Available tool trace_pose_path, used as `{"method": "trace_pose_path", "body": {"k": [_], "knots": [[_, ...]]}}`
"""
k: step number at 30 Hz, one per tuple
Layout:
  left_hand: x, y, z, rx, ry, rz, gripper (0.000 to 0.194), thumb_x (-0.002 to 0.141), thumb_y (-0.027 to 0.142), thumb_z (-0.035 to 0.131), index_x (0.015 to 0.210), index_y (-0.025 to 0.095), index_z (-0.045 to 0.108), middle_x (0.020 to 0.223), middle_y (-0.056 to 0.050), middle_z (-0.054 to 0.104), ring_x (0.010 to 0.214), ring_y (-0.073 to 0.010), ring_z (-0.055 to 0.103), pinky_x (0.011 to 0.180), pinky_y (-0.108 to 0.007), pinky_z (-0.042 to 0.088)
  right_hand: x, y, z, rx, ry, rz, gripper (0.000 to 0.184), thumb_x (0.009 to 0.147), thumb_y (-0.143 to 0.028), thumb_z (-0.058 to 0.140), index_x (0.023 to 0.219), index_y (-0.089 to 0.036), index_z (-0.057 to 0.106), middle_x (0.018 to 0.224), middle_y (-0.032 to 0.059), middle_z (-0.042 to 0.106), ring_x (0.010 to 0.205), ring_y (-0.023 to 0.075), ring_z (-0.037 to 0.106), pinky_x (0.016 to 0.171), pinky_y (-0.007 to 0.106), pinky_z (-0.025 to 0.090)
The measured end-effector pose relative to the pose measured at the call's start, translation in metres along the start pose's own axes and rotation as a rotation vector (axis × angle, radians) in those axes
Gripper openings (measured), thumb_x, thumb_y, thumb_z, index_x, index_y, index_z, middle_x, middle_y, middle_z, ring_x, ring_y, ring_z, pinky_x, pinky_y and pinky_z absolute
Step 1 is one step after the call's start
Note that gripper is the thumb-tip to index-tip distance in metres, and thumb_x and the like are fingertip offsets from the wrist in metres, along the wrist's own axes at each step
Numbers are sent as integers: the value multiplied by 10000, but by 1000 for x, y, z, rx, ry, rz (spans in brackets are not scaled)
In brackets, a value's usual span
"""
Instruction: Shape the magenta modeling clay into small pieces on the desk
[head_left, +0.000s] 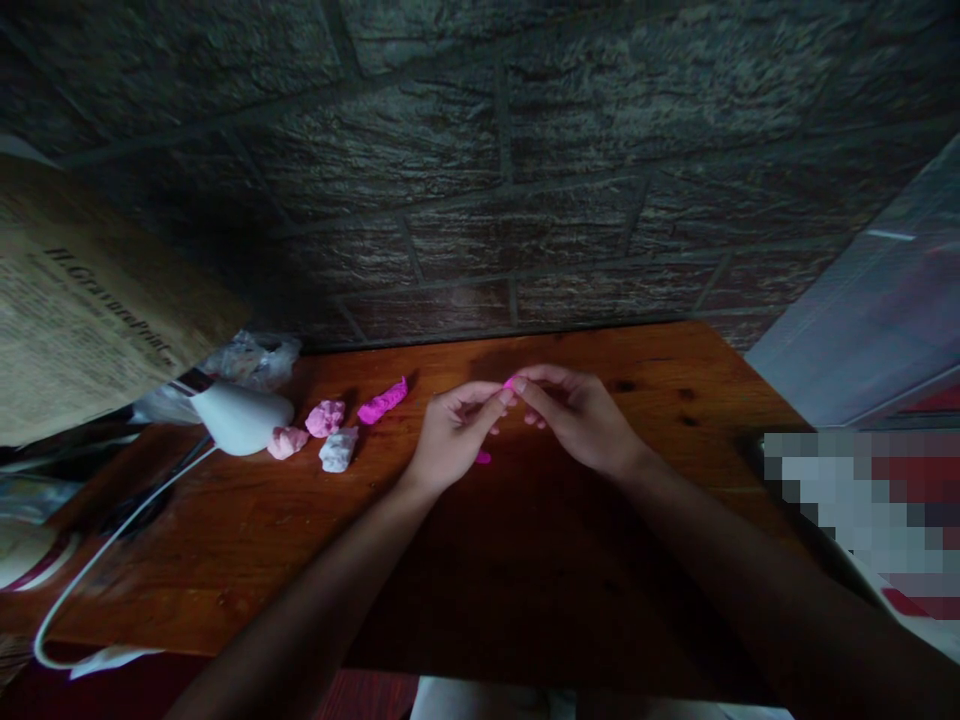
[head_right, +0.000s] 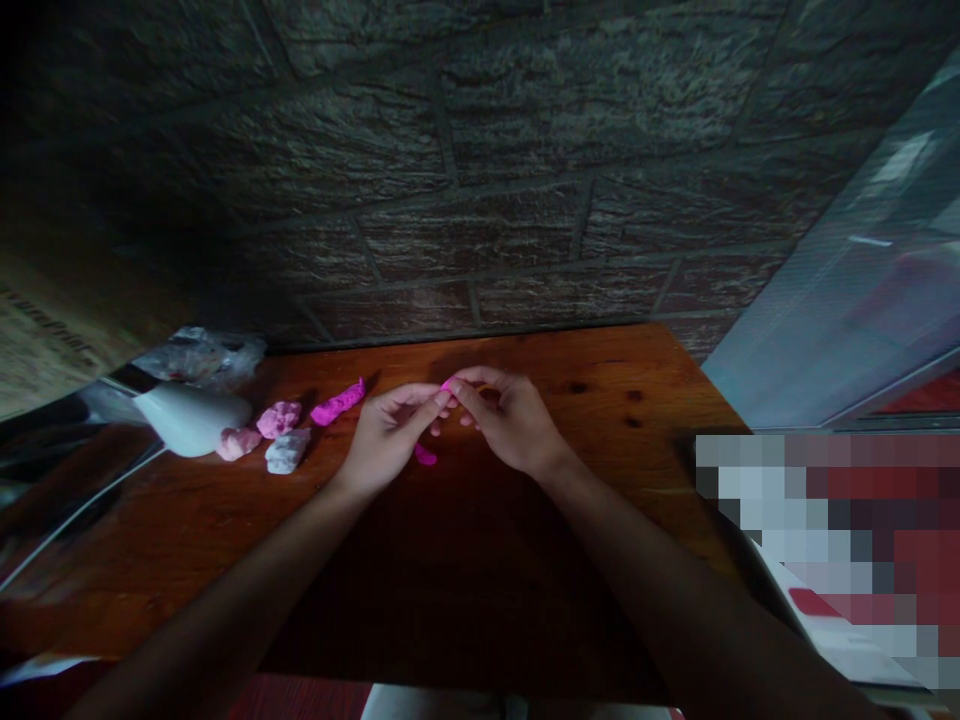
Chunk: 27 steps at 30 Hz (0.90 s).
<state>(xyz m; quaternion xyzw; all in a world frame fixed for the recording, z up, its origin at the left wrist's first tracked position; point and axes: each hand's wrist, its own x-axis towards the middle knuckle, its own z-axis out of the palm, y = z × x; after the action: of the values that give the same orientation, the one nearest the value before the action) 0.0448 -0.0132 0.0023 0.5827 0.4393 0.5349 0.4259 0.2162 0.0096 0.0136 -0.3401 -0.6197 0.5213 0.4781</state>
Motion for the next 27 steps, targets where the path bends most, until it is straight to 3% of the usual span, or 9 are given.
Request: {"method": "trace_pose_path", "body": {"k": [27], "knots": [[-1,5,1,12,11,-30,332,823,493,784,867,165,769,854,-68,773,692,-134,666,586,-234,554,-1,-1,-1,-20,9,17,425,824,-613,741,890,-195,780,792,32,745,620,123,606,598,271,524]]}}
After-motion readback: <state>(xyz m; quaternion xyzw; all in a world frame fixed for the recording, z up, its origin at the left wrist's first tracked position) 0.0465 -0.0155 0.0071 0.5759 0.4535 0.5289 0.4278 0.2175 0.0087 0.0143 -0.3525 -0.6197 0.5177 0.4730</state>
